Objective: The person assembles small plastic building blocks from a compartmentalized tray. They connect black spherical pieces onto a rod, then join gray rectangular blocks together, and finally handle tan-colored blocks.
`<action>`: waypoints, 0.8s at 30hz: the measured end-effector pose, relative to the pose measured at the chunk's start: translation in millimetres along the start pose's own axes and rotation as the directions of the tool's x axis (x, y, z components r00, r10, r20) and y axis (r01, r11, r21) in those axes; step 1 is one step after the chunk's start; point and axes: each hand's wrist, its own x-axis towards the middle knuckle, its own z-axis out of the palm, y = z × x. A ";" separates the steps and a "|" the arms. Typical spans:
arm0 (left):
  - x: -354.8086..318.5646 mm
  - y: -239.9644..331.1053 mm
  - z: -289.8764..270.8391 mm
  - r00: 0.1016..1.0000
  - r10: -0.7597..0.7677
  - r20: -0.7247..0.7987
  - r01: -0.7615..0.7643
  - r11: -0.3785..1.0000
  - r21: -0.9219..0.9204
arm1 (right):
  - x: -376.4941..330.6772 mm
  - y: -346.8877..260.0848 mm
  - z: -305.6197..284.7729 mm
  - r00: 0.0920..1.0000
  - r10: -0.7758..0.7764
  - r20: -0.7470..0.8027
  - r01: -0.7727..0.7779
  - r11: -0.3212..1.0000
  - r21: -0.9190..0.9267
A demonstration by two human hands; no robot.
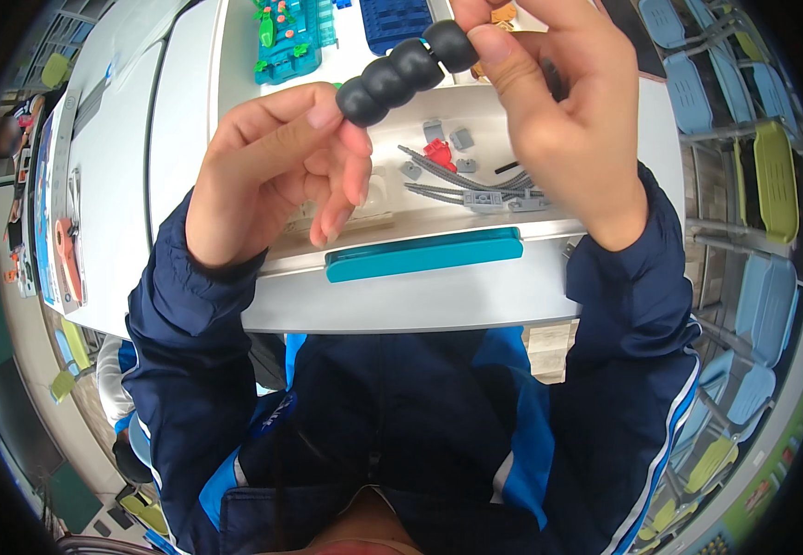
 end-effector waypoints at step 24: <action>-3.0 -1.4 -10.6 0.997 0.002 0.076 0.001 0.999 -0.036 | -1.0 -7.1 11.5 0.996 0.072 0.054 -0.080 0.983 0.167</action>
